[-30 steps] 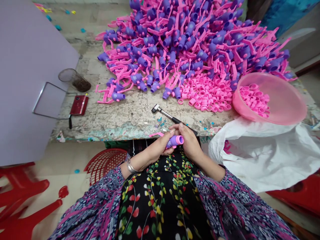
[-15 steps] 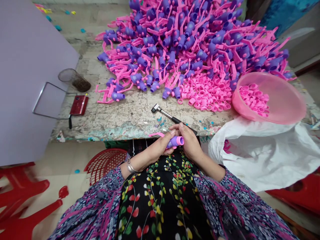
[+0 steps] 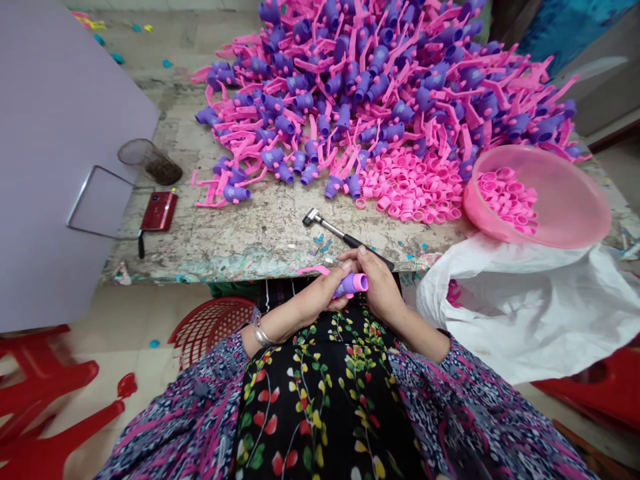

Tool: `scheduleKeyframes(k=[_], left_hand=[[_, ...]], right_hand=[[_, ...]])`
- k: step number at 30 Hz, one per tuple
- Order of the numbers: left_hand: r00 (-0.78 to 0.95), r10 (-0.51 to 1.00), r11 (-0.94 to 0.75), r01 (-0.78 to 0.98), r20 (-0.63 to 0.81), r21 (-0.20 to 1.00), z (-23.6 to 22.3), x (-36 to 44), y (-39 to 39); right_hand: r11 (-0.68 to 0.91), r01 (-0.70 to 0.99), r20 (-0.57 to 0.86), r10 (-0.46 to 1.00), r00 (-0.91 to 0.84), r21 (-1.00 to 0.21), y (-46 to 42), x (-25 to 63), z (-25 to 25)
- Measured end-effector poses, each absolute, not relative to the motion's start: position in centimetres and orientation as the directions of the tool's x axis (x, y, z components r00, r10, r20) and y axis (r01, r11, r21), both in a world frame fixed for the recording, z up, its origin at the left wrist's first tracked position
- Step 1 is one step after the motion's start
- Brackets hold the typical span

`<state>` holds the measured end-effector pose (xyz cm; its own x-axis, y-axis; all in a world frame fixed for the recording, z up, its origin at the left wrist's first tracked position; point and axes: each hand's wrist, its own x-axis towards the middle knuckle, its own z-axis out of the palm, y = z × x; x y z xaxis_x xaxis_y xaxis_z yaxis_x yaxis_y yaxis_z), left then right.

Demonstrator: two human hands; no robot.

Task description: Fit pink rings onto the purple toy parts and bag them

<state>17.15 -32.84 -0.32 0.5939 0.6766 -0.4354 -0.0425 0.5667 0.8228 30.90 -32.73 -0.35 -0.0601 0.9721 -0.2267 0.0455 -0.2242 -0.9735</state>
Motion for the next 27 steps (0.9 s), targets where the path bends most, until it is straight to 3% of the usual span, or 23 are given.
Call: scheduleKeyframes(k=[10, 13, 15, 16, 18, 20, 22, 24, 27], left_hand=[[0.585, 0.685, 0.559, -0.040, -0.434, 0.828, -0.4, 17.1, -32.9], [0.584, 0.690, 0.567, -0.068, -0.428, 0.821, -0.5, 17.0, -32.7], [0.573, 0.699, 0.592, -0.129, -0.427, 0.796, -0.5, 16.7, -32.4], [0.569, 0.704, 0.607, -0.171, -0.425, 0.776, -0.6, 16.5, -32.2], [0.561, 0.715, 0.632, -0.261, -0.418, 0.730, -0.6, 16.0, -31.8], [0.545, 0.725, 0.650, -0.336, -0.422, 0.682, -0.5, 15.3, -31.4], [0.525, 0.731, 0.662, -0.392, -0.435, 0.639, -0.4, 14.6, -30.9], [0.499, 0.747, 0.656, -0.443, -0.440, 0.611, -0.4, 13.8, -30.5], [0.451, 0.782, 0.621, -0.505, -0.430, 0.599, -0.5, 12.6, -30.0]], right_hand=[[-0.234, -0.027, -0.232, 0.971, -0.065, -0.972, -32.8, 30.8, -0.3], [-0.195, 0.081, -0.201, 0.976, -0.078, -0.977, -32.2, 31.3, -0.1], [-0.075, 0.279, -0.094, 0.994, -0.054, -0.957, -31.6, 32.2, -0.4], [0.007, 0.426, -0.013, 0.999, -0.044, -0.905, -31.3, 32.7, -0.7], [0.139, 0.742, 0.126, 0.989, -0.074, -0.655, -30.7, 33.8, -1.8], [0.166, 0.921, 0.110, 0.985, -0.135, -0.352, -30.5, 34.7, -3.0], [0.186, 0.968, 0.047, 0.982, -0.180, -0.169, -30.4, 35.3, -4.1], [0.219, 0.969, 0.011, 0.976, -0.219, -0.111, -30.3, 35.6, -4.6], [0.236, 0.958, -0.039, 0.969, -0.246, -0.160, -29.9, 35.6, -4.3]])
